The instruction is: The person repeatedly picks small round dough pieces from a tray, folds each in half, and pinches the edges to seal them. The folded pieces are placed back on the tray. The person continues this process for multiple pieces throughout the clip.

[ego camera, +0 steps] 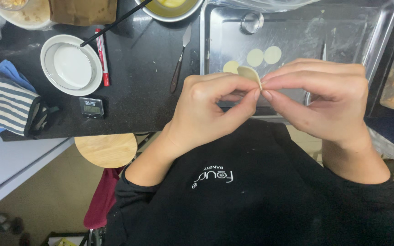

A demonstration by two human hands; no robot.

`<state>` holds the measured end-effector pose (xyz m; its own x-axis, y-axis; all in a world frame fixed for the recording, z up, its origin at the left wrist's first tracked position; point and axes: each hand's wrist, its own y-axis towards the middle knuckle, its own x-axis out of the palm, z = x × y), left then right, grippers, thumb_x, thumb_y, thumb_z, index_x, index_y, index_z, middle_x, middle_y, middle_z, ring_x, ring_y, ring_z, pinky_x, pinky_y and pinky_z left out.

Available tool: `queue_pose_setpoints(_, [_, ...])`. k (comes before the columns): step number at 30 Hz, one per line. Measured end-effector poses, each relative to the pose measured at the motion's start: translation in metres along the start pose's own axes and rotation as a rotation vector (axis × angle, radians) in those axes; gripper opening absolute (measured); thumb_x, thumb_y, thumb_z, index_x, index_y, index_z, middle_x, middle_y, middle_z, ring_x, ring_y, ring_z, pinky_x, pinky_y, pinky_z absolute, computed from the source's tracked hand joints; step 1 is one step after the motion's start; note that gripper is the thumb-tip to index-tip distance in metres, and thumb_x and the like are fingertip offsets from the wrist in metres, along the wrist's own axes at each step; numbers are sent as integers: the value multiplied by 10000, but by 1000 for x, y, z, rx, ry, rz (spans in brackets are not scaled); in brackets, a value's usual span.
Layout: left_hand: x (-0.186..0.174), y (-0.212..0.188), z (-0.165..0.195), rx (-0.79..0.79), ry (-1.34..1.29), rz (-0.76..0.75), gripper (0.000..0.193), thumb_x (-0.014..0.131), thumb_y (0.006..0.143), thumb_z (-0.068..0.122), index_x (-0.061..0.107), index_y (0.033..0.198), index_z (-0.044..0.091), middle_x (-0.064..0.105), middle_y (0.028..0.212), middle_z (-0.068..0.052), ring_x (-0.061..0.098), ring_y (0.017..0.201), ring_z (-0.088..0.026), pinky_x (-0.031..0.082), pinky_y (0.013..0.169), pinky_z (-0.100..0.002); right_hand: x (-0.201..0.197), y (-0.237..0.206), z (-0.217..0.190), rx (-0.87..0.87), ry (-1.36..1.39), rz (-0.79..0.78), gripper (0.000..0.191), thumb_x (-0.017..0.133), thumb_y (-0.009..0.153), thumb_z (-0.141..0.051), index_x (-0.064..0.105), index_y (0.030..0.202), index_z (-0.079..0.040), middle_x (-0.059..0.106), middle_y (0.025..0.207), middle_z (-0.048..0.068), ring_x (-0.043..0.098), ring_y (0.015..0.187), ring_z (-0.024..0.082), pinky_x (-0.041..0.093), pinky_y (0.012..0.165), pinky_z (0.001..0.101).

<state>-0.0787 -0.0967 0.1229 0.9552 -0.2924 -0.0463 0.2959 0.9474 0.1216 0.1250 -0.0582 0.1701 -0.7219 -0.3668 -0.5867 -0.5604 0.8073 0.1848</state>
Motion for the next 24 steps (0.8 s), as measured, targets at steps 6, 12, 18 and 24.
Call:
queue_pose_setpoints(6, [0, 0, 1, -3, -2, 3, 87, 716, 1005, 60, 721, 1072, 6, 760, 995, -81, 788, 862, -126, 670, 787, -212, 0, -1, 0, -5, -15, 1, 159, 753, 781, 128, 710, 927, 82, 730, 905, 190, 740, 834, 263, 591, 741, 307])
queue_pose_setpoints(12, [0, 0, 0, -8, 0, 7, 90, 717, 1000, 60, 717, 1069, 1, 758, 992, -81, 788, 911, -143, 669, 830, -235, 2, -1, -2, 17, -16, 13, 157, 750, 795, 129, 709, 937, 78, 729, 922, 188, 737, 860, 266, 588, 767, 317])
queue_pose_setpoints(18, [3, -1, -1, 33, 75, 61, 80, 737, 971, 53, 707, 1039, 23, 746, 971, -69, 781, 839, -132, 657, 769, -215, 3, -1, 0, -25, -29, -2, 162, 755, 778, 130, 713, 929, 92, 730, 900, 195, 737, 837, 268, 583, 723, 305])
queue_pose_setpoints(24, [2, -1, 2, 123, 221, 85, 100, 765, 948, 83, 705, 1027, 68, 722, 937, -47, 726, 741, -133, 558, 627, -229, 6, -6, 2, 99, 139, 47, 161, 741, 843, 104, 705, 995, 63, 723, 979, 175, 734, 913, 239, 591, 813, 288])
